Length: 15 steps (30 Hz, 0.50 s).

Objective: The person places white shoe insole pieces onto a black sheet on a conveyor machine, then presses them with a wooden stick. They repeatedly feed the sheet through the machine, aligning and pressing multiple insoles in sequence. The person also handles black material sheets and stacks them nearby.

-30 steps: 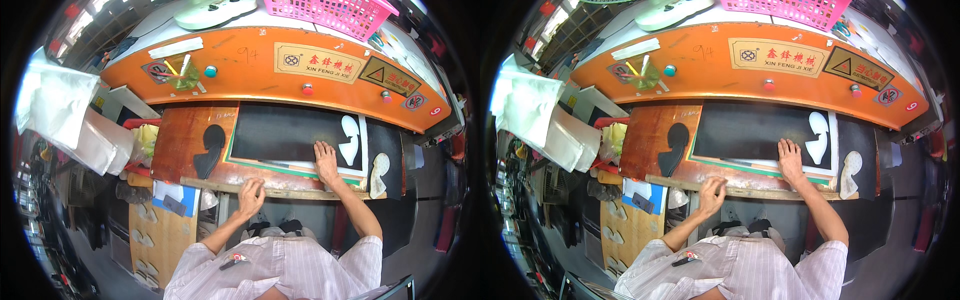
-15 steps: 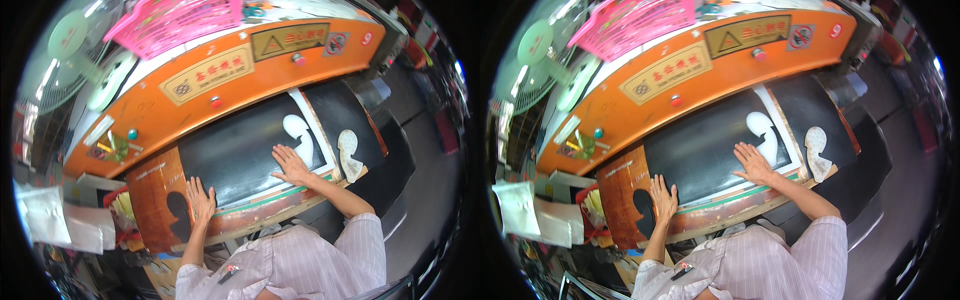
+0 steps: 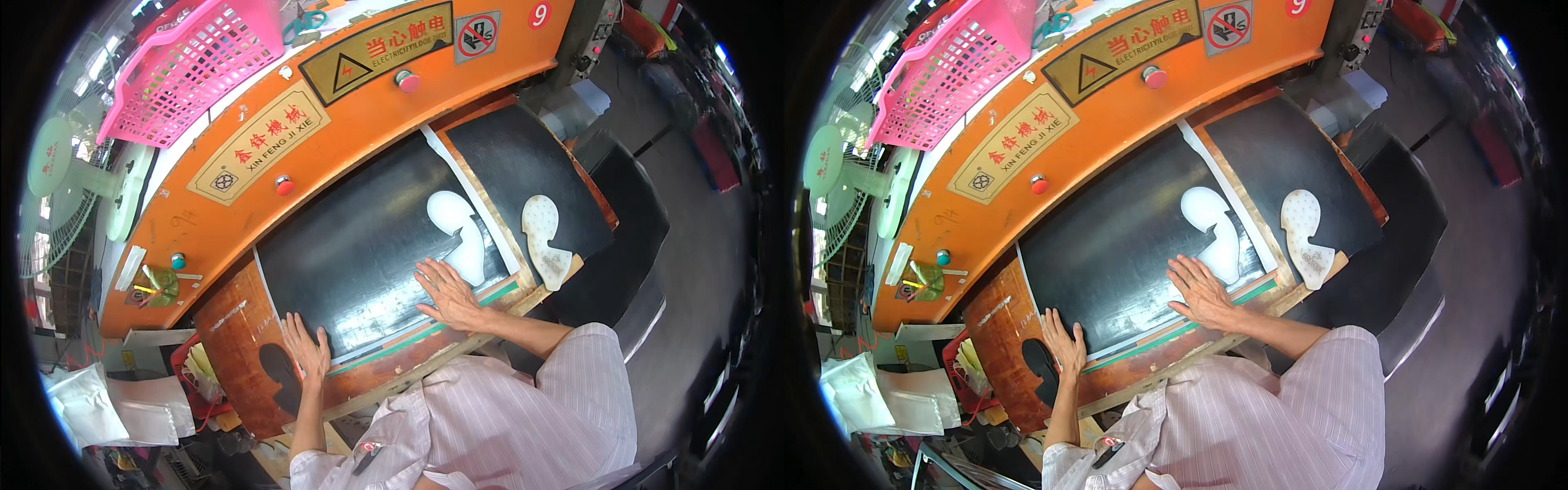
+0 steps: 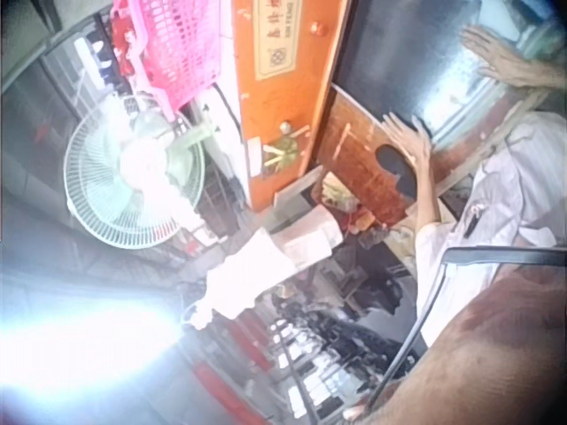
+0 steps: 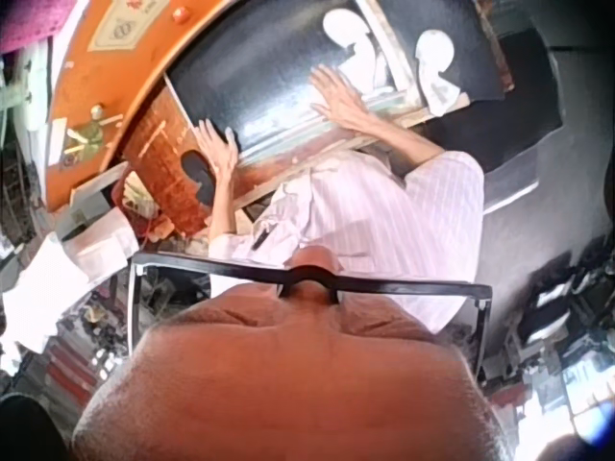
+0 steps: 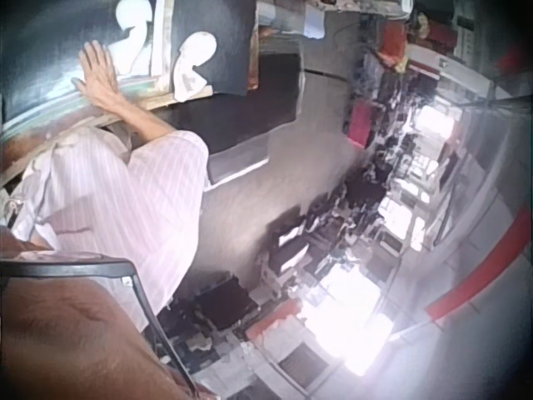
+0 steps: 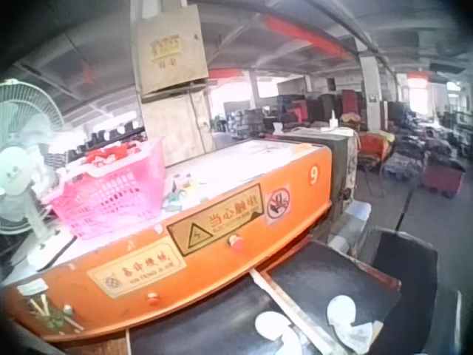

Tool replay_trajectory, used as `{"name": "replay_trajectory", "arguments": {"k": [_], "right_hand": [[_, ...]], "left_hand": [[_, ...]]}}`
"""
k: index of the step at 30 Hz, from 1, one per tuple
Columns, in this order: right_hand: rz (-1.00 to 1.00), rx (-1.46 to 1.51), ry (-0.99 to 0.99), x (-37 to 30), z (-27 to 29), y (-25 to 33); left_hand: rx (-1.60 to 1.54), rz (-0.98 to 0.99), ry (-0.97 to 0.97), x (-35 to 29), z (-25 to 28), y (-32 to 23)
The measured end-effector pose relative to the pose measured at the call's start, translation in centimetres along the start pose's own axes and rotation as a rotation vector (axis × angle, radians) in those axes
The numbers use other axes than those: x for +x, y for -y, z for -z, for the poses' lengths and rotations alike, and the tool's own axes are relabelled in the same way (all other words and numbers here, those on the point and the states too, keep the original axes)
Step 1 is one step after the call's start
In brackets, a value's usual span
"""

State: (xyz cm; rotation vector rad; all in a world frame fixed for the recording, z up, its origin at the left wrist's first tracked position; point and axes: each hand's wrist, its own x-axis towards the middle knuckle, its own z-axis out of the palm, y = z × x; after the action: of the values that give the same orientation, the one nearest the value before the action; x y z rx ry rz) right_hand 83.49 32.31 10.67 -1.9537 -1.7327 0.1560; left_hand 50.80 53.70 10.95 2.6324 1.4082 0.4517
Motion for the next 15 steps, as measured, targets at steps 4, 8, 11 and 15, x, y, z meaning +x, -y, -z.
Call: {"name": "replay_trajectory", "arguments": {"k": [4, 8, 11, 15], "right_hand": [[0.052, 0.037, -0.050, -0.2, 0.4, -0.7], [-0.354, 0.100, -0.223, -2.7, 6.2, -5.6], [-0.497, -0.392, -0.349, -8.4, 12.5, -12.2], [-0.602, -0.318, -0.101, -13.4, 12.2, -14.1]], "left_hand": [[0.025, -0.019, -0.031, 0.0, -0.1, -0.1], [-0.022, -0.011, -0.078, 0.0, -0.2, 0.0], [-0.024, -0.026, -0.084, -0.1, -0.1, 0.2], [-0.022, -0.013, -0.081, 0.0, 0.0, -0.3]]}}
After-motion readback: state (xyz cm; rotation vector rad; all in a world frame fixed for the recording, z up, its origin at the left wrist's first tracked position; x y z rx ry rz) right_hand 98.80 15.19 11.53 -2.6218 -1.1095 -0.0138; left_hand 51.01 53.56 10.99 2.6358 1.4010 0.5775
